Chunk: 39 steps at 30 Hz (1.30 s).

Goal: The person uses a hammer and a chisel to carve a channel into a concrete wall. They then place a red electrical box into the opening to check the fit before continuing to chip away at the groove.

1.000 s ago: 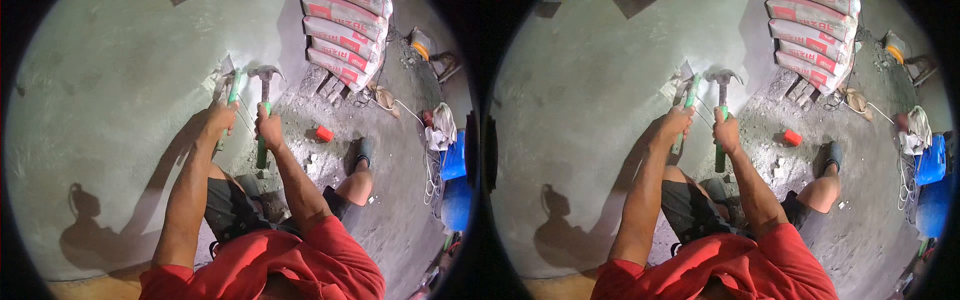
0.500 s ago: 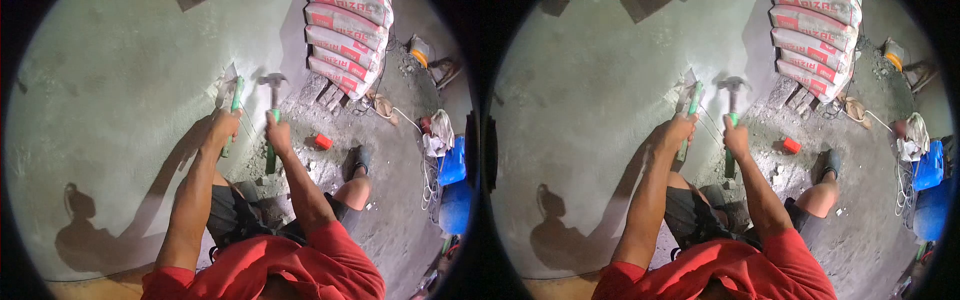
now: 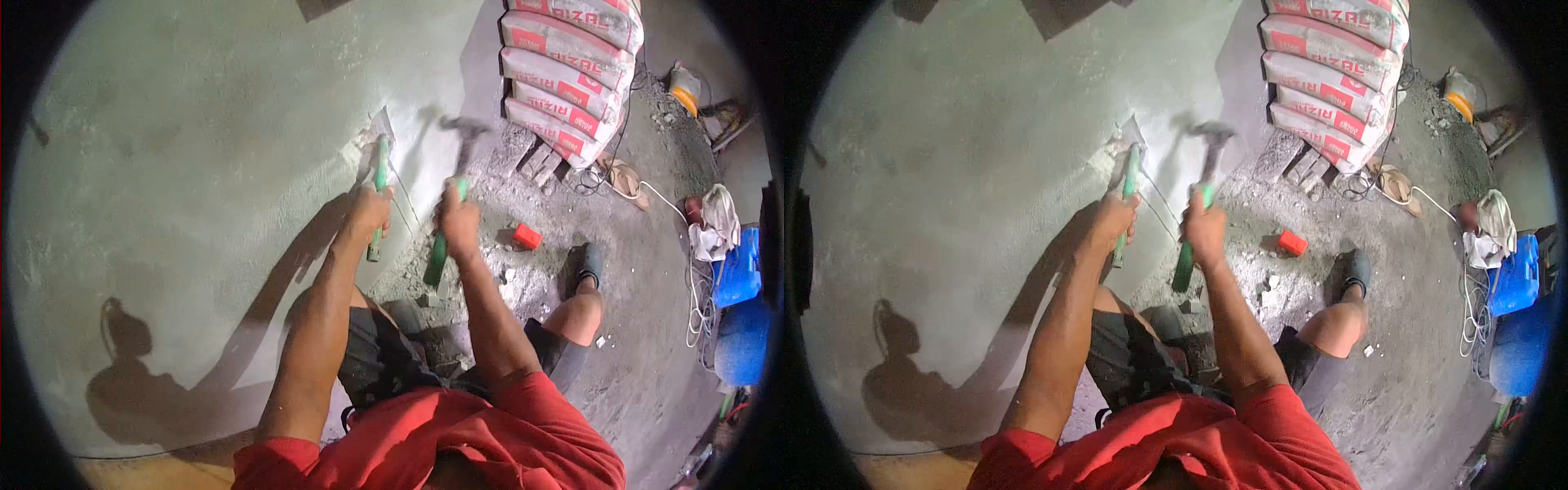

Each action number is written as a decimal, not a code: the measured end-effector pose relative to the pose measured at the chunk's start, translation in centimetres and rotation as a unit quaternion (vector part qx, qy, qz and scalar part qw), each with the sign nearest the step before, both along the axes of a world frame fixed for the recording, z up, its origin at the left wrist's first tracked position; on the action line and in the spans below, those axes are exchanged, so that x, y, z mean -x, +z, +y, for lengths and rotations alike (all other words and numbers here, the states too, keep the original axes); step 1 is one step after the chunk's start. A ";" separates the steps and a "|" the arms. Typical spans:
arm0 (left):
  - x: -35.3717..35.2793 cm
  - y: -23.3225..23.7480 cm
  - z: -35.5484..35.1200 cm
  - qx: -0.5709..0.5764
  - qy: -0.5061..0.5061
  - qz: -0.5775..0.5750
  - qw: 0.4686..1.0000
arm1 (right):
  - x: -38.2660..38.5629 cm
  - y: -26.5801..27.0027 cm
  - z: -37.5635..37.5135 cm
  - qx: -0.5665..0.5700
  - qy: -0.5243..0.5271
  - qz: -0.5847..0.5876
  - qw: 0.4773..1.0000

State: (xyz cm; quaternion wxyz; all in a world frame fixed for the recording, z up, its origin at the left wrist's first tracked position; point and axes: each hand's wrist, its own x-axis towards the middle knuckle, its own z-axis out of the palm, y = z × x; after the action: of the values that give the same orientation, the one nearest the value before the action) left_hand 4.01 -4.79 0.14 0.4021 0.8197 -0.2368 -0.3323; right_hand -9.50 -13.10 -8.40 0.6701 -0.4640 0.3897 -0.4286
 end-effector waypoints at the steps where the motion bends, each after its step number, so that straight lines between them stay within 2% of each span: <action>1: 0.8 0.0 0.5 -0.013 -0.005 0.003 1.000 | 1.6 1.5 -0.1 -0.002 -0.005 -0.052 0.999; 3: 4.3 0.5 2.0 -0.018 -0.045 0.018 0.999 | 4.0 0.9 -2.2 -0.048 -0.037 -0.067 0.996; 4: 5.4 0.5 2.7 -0.027 -0.080 0.032 0.996 | 6.0 2.0 -2.4 -0.032 -0.045 -0.059 0.997; 8: 5.3 -1.8 4.6 0.024 -0.128 0.071 0.989 | 12.6 0.7 -3.4 -0.020 -0.061 0.001 0.998; 11: 2.3 -3.0 3.6 0.093 -0.125 -0.057 0.986 | 17.0 -1.1 -2.4 -0.017 -0.014 0.057 0.998; 12: 1.3 -4.0 3.0 0.094 -0.125 -0.054 0.986 | 17.9 -2.0 -1.9 -0.016 -0.014 0.060 0.998; 14: 0.0 -4.0 2.1 0.073 -0.101 -0.250 0.960 | 18.3 -3.2 -1.1 -0.058 -0.022 0.085 0.994; 15: -0.6 -4.0 1.7 0.071 -0.100 -0.251 0.960 | 18.2 -3.1 -0.3 -0.095 -0.021 0.043 0.994; 17: -1.4 -3.7 1.0 0.096 -0.045 -0.341 0.934 | 17.4 -3.9 0.2 -0.120 -0.038 0.017 0.992; 21: -0.9 -4.6 1.5 0.095 -0.049 -0.373 0.922 | 16.9 -4.8 -0.1 -0.157 -0.050 -0.004 0.986; 23: -0.3 -5.3 2.1 0.052 -0.051 -0.341 0.937 | 16.7 -4.6 -0.3 -0.153 -0.046 -0.002 0.987; 26: -0.1 -4.9 2.4 0.049 -0.070 -0.378 0.922 | 16.9 -4.5 0.3 -0.105 -0.029 0.037 0.993; 29: -0.3 -3.7 2.2 0.071 -0.049 -0.411 0.908 | 16.4 -3.4 0.7 -0.002 0.005 0.058 0.998; 30: -0.8 -3.7 1.8 0.073 -0.046 -0.409 0.908 | 16.2 -2.9 0.9 0.001 0.007 0.060 0.998; 33: -2.6 -5.7 0.8 0.125 -0.029 -0.458 0.879 | 15.9 -1.3 1.5 0.157 -0.010 0.143 0.977; 34: -3.0 -6.1 0.8 0.154 -0.027 -0.457 0.876 | 15.7 -0.8 1.7 0.160 -0.006 0.145 0.976; 36: -3.6 -7.0 0.5 0.184 -0.021 -0.453 0.872 | 14.9 0.4 1.9 0.258 -0.035 0.074 0.963; 38: -2.8 -6.2 0.5 0.132 -0.020 -0.374 0.918 | 14.0 2.9 2.3 0.263 -0.028 0.052 0.963; 39: -2.6 -5.5 0.9 0.144 -0.062 -0.432 0.888 | 13.3 4.5 2.7 0.294 -0.047 0.061 0.953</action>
State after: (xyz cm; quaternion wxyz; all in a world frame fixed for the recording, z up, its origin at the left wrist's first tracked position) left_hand 6.64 -3.86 -5.38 0.3523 0.7990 -0.4825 0.0681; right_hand -22.80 -10.38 -3.90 0.4578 -0.6469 0.3081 -0.5262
